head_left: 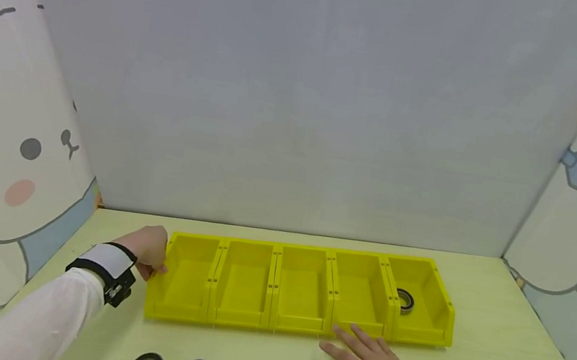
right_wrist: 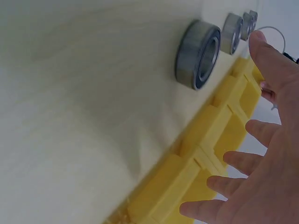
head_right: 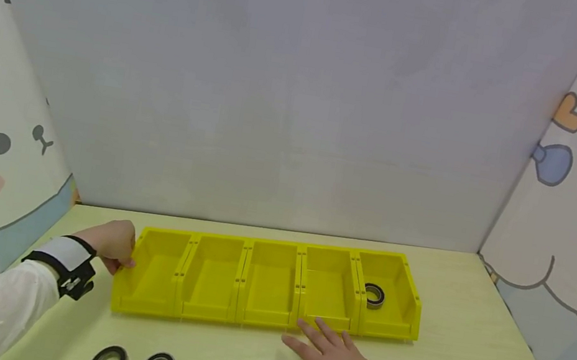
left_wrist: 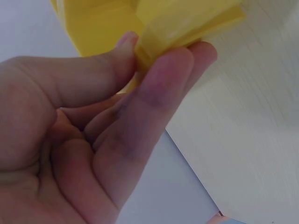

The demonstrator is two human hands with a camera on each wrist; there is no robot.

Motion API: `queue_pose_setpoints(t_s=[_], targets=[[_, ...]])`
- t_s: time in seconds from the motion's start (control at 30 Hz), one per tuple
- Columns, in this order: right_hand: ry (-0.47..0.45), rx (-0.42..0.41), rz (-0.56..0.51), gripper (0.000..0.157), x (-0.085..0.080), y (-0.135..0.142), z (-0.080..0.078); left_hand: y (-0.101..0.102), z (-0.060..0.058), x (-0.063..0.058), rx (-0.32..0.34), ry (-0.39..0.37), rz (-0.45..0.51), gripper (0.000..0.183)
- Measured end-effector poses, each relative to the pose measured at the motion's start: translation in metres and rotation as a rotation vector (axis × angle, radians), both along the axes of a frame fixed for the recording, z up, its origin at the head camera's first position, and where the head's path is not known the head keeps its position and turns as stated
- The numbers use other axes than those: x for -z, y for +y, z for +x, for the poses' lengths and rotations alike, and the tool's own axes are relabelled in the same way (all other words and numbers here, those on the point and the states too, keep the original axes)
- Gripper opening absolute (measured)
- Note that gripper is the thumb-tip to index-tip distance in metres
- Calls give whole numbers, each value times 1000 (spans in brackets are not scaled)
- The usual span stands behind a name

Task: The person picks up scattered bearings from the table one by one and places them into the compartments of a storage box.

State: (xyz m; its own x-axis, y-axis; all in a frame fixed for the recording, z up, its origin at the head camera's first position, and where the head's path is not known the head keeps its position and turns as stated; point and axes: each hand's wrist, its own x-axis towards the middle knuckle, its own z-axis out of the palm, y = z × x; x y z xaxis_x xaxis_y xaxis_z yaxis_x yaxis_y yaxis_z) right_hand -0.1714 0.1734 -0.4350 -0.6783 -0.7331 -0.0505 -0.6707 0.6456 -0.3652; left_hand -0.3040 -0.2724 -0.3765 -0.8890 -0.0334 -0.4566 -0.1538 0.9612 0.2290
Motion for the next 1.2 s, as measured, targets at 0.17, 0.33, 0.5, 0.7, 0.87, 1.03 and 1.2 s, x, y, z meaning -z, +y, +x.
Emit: queue_pose_setpoints(t_s=[0.17,0.33,0.5,0.7,0.87,1.03,1.2], targets=[[-25,-96,25,84,20,-5,3,1,2,-2,-4,3,2,19],[-22,-202,-8,69,31,-7,8,2,4,-3,5,16,12,18],[54,-294,-37,53,38,-8,12,2,5,-4,17,25,9,17],[88,-299,-38,43,39,-13,15,3,6,-5,22,31,10,16],[127,-314,-92,33,38,-17,15,4,8,-6,16,36,15,16],[177,-347,-163,25,41,-19,14,3,9,-6,24,38,7,16],[161,-351,-167,23,36,-20,14,2,8,-4,17,39,14,16]])
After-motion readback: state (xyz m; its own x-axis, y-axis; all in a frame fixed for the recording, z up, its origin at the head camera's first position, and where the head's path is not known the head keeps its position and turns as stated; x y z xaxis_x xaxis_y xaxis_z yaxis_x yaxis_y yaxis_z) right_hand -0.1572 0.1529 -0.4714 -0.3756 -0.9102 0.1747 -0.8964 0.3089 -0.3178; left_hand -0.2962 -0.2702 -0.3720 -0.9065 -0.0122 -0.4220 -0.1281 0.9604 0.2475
